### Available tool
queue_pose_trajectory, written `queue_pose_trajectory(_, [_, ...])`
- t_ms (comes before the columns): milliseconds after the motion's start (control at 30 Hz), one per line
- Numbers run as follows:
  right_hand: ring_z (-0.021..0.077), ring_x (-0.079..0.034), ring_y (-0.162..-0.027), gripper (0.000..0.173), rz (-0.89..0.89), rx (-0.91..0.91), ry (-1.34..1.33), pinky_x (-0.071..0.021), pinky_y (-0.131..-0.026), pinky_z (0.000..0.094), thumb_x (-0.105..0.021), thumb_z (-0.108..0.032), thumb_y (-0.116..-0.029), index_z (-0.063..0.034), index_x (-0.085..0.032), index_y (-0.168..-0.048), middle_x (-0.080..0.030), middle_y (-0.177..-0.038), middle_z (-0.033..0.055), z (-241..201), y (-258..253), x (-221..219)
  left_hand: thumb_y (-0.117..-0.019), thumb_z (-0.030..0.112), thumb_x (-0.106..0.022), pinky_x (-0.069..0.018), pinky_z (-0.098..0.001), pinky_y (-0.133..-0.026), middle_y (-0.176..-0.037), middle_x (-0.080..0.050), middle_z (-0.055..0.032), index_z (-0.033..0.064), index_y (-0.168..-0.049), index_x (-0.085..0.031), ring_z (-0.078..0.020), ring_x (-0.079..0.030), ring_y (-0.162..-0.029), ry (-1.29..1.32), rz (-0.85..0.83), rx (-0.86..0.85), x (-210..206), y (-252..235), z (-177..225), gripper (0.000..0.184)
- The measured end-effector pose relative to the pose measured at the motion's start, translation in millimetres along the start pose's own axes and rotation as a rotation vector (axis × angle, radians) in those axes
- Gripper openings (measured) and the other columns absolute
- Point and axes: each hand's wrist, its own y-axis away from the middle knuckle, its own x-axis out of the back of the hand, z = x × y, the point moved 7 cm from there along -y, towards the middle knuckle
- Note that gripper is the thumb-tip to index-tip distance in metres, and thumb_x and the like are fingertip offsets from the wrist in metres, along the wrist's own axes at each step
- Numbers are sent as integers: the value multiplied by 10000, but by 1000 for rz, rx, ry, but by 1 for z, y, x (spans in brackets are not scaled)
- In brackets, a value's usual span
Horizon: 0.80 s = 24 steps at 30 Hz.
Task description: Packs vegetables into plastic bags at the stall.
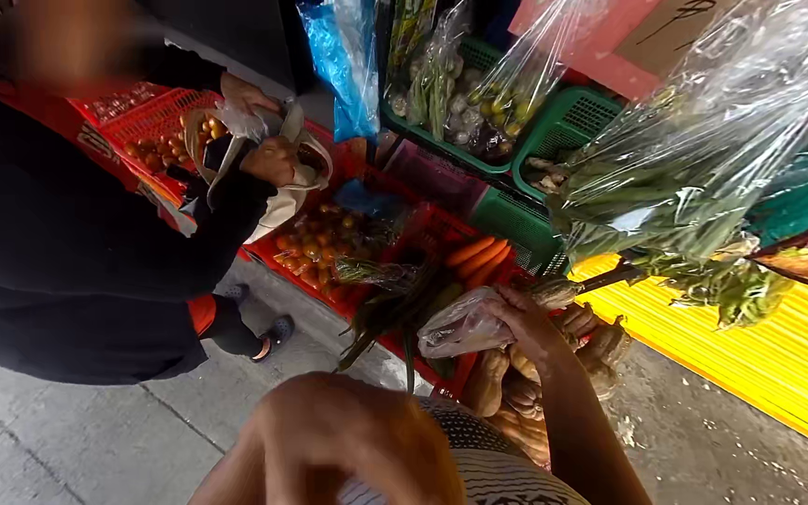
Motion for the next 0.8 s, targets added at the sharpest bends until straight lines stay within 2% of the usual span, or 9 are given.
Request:
queue_pose_trajectory(100, [99, -700, -862, 384, -1, -3, -49, -611, -751, 285, -590, -279, -1000, -26, -600, -1289, -712, -1020, 42, -2, 2, -8, -919, 536, -688, -532, -371, -948, -1298, -635, -96, 116, -1531, -435, -176, -613, -1123, -470, 246, 427, 77, 13, -102, 784])
queue_pose_trajectory(200, [147, -706, -995, 441, -91, -24, -112, -611, -883, 346, -602, -261, -1000, 1, -573, -1355, -711, -1134, 88, -3, -1, -32, -721, 593, -855, -262, -683, -1172, -1671, -246, -164, 191, -1651, -148, -383, -288, -1512, -657, 298, 865, 97, 24, -197, 1236])
queue_pose_trajectory(267, [155, -709, -976, 426, -141, -29, -159, -612, -876, 353, -619, -257, -988, -5, -590, -1330, -718, -1107, 84, -2, -5, -45, -819, 461, -821, -234, -683, -1180, -1617, -366, -166, 116, -1565, -394, -380, -352, -1478, -668, 277, 875, 95, 30, -226, 926])
queue_pose_trajectory(333, [117, -690, -855, 349, -126, -20, -171, -602, -762, 306, -624, -219, -971, -33, -612, -1266, -710, -1010, 44, 3, -13, -44, -955, 224, -694, -411, -556, -1124, -1363, -616, -222, -27, -1370, -587, -350, -576, -1294, -658, 276, 836, 96, 33, -232, 497])
queue_pose_trajectory(400, [92, -637, -751, 285, -57, 0, -192, -561, -658, 274, -602, -150, -934, -42, -616, -1198, -677, -943, 24, 12, -26, -34, -987, 73, -596, -499, -507, -1042, -1243, -660, -263, -81, -1371, -543, -351, -655, -1163, -571, 351, 807, 102, 43, -226, 417])
queue_pose_trajectory(500, [178, -675, -1044, 382, -58, -4, -235, -593, -904, 370, -556, -118, -933, -15, -572, -1300, -666, -1198, 92, 18, -55, -26, -982, -15, -513, -540, -520, -1001, -1339, -636, -195, 35, -1498, -436, -319, -668, -1163, -603, 474, 817, 116, 78, -220, 524])
queue_pose_trajectory(600, [210, -654, -1135, 373, -31, -65, -177, -560, -939, 382, -490, -174, -1011, 2, -573, -1329, -639, -1301, 129, 17, -101, -36, -967, -4, -509, -519, -544, -1026, -1368, -629, -190, 66, -1441, -561, -337, -643, -1213, -721, 552, 904, 124, 119, -205, 483])
queue_pose_trajectory(667, [207, -687, -1050, 341, -9, -115, -179, -576, -900, 367, -444, -213, -1094, 31, -598, -1275, -675, -1203, 144, 11, -138, -54, -925, 68, -552, -564, -541, -886, -1220, -663, -205, 50, -1266, -692, -335, -678, -1061, -780, 606, 910, 123, 143, -192, 369])
queue_pose_trajectory(800, [198, -693, -1000, 429, -15, -138, -218, -584, -880, 359, -440, -322, -1110, 23, -571, -1329, -667, -1200, 147, 11, -222, -97, -927, 452, -575, -574, -466, -742, -1070, -645, -154, 63, -1005, -737, -256, -654, -916, -785, 737, 886, 108, 180, -166, 429])
